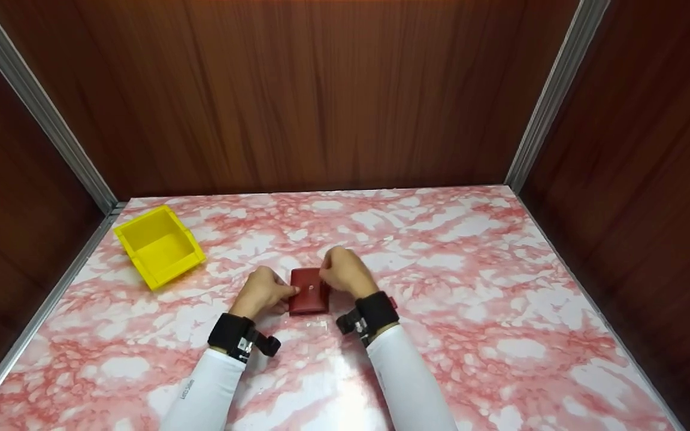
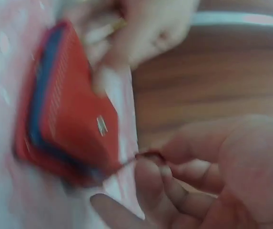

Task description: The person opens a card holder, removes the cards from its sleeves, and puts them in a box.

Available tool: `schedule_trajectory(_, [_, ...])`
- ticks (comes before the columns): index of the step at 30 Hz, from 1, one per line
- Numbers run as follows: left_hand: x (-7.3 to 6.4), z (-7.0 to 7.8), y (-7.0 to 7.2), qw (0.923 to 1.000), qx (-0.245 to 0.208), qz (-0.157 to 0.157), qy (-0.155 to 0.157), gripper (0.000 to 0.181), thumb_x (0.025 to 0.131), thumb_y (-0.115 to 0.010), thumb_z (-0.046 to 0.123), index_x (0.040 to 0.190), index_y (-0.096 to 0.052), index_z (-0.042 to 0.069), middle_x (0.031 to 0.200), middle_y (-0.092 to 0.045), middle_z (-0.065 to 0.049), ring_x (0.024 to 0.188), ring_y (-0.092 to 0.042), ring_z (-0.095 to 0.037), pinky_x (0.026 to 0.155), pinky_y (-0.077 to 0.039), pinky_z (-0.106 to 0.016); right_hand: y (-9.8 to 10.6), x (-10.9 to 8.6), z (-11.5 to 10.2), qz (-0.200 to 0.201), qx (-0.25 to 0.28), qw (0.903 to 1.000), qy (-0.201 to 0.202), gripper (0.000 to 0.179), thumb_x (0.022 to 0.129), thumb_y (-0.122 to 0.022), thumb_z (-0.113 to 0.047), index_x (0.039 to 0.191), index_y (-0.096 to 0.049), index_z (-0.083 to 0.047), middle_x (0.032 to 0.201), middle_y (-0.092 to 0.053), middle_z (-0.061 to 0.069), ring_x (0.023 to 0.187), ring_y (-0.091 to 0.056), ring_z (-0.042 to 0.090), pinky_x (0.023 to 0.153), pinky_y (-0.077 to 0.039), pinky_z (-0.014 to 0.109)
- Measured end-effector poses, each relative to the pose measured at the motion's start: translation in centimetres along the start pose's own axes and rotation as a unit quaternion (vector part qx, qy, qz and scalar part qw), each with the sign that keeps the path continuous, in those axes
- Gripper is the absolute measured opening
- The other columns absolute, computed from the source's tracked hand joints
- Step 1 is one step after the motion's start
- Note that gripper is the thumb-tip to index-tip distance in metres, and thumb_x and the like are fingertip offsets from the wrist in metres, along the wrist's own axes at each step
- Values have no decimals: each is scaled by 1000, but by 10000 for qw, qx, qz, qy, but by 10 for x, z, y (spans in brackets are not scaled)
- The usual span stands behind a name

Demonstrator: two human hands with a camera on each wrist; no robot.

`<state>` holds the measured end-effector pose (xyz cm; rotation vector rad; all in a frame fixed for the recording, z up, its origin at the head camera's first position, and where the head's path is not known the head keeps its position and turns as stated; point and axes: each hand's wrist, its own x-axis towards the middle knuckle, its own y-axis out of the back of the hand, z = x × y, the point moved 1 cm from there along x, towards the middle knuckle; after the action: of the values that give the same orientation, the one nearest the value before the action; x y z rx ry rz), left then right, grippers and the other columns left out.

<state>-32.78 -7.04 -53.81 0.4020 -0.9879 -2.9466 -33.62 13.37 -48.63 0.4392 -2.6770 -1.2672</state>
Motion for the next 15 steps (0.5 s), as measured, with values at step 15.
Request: schedule_trajectory(15, [-13, 13, 9, 9999, 115, -102, -77, 26, 91, -86, 17, 76, -72, 3, 57, -69, -7, 46, -64, -14, 46, -55, -27, -7, 36, 94, -688, -1314, 9864, -712, 3, 82, -74, -15, 83, -72, -13, 81, -71, 5, 73, -63, 22, 64, -50, 37])
